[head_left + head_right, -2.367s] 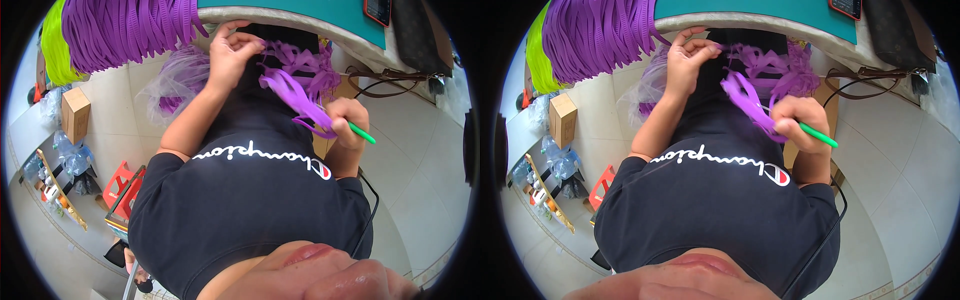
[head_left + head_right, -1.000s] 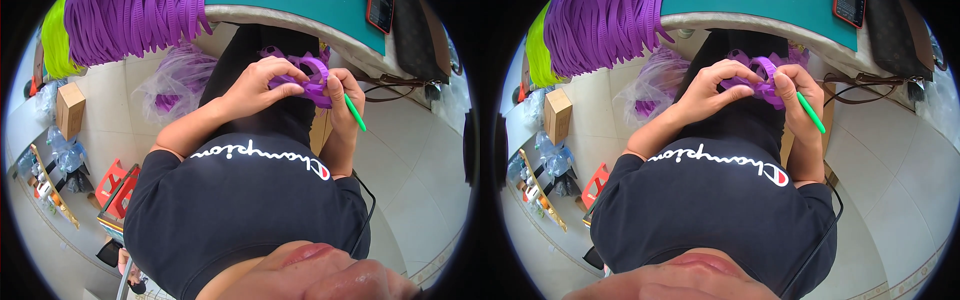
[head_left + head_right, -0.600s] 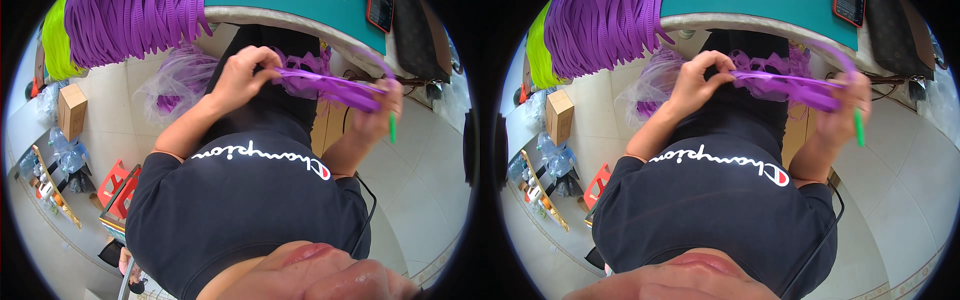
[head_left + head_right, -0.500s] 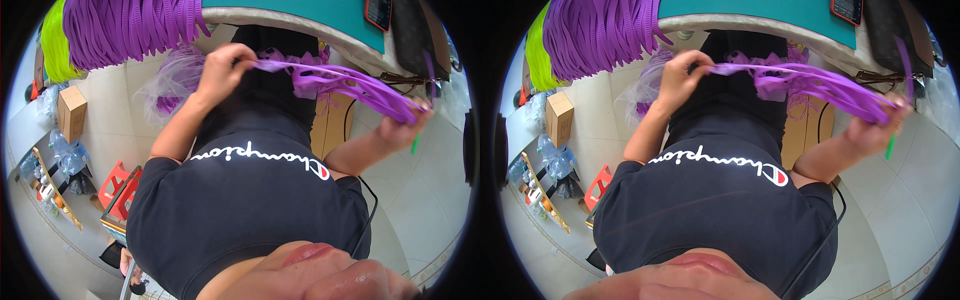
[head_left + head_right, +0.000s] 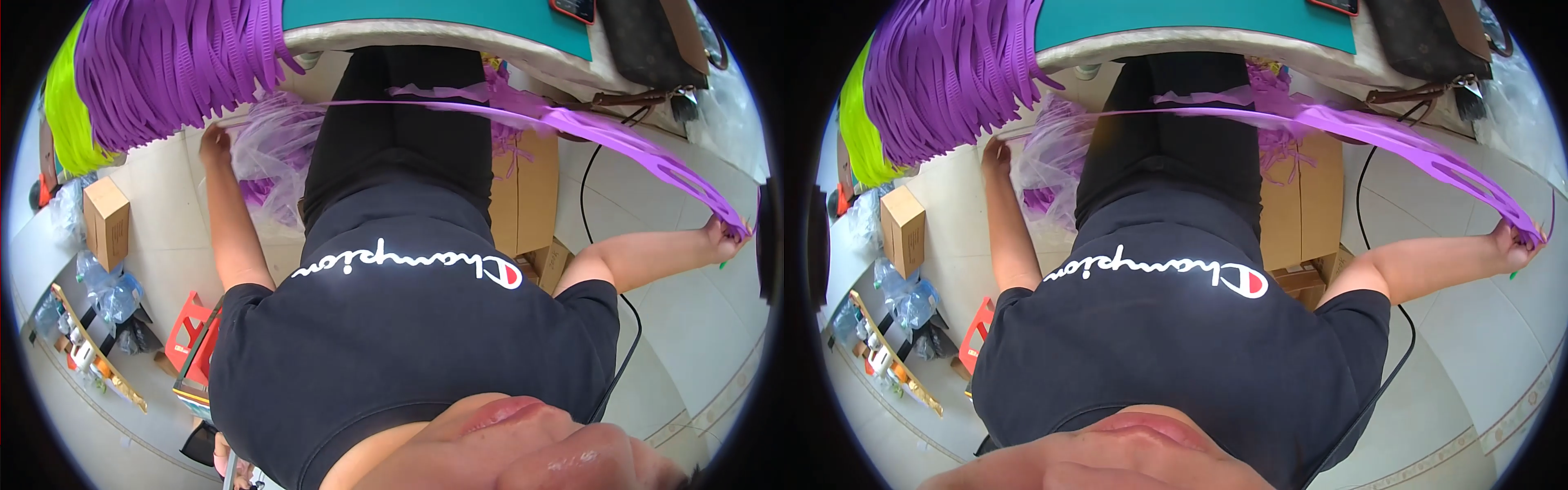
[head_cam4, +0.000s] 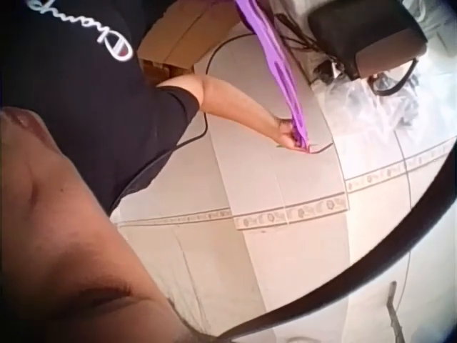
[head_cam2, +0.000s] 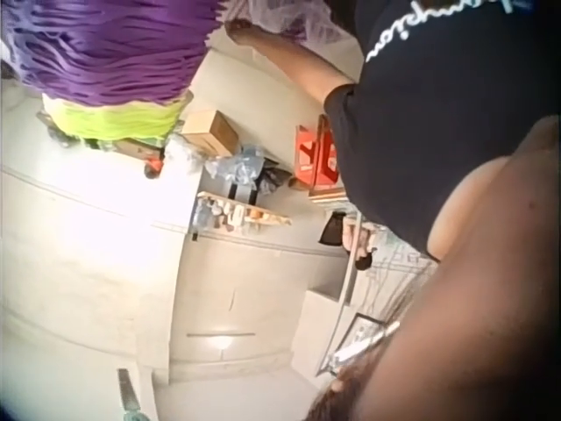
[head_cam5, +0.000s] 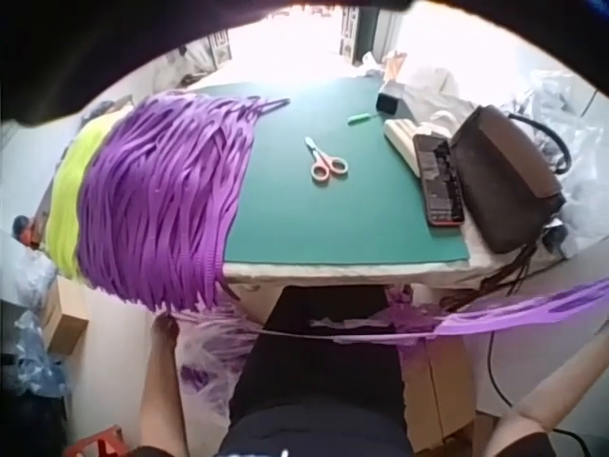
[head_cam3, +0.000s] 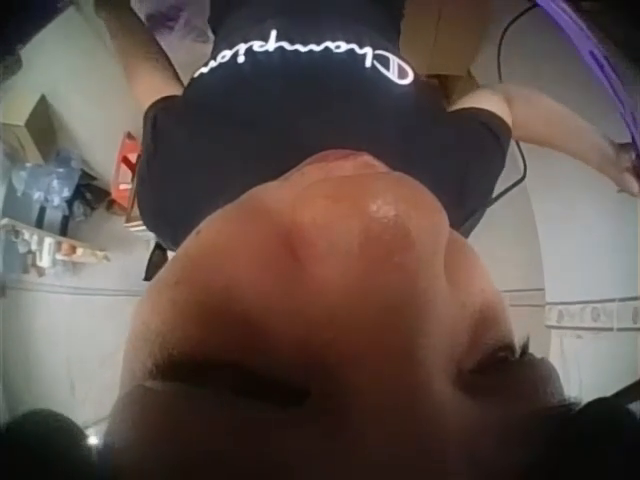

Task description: Arranging and inspecting purple elastic fabric strips using a small hook tool on a factory workbench.

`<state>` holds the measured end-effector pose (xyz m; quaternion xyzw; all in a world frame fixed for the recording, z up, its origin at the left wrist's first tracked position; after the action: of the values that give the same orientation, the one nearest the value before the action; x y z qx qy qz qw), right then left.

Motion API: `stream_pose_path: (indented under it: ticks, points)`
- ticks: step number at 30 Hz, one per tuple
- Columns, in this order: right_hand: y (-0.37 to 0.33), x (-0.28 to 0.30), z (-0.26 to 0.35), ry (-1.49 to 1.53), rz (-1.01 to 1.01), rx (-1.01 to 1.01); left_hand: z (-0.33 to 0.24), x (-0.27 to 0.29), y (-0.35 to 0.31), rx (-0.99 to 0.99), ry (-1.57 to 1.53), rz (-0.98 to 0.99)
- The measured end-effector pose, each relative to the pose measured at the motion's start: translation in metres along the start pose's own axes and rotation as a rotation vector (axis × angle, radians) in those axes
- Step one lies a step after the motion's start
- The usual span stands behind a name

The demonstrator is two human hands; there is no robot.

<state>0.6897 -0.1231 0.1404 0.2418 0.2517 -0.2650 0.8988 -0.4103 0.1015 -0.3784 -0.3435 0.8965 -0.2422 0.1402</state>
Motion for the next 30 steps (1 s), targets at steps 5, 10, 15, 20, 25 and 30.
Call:
stream_pose_path:
  ticks: [5, 10, 15, 20, 25, 30]
  points:
    - [0.048, 0.104, 0.062, 0.341, -0.309, 0.129, -0.084, 0.123, 0.111, -0.052, -0.421, 0.203]
    - [0.0, -0.056, -0.004, 0.148, -0.032, -0.117, -0.047, 0.003, -0.028, -0.15, 0.209, 0.081]
    - [-0.05, -0.2, -0.052, 0.088, 0.261, -0.102, -0.041, -0.154, -0.208, -0.281, 0.975, 1.128]
    - [-0.093, -0.292, -0.099, 0.116, 0.384, -0.048, -0.077, -0.284, -0.402, -1.041, 1.091, 1.392]
    - [-0.117, -0.34, -0.12, 0.285, 0.512, -0.127, -0.09, -0.365, -0.538, -1.343, 0.323, 1.579]
    - [-0.119, -0.342, -0.112, 0.343, 0.55, -0.131, -0.06, -0.392, -0.578, -1.447, 0.201, 1.608]
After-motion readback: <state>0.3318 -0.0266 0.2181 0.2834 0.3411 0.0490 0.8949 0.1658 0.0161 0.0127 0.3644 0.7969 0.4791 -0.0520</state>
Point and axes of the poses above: each hand's wrist, its own y-axis towards the middle knuckle, its own x-axis out of the back of the hand, z = x × y, the point moved 8 cm from there along y, towards the middle knuckle, and after that the axes turned 4 degrees about -x, right-handed, at the moved point
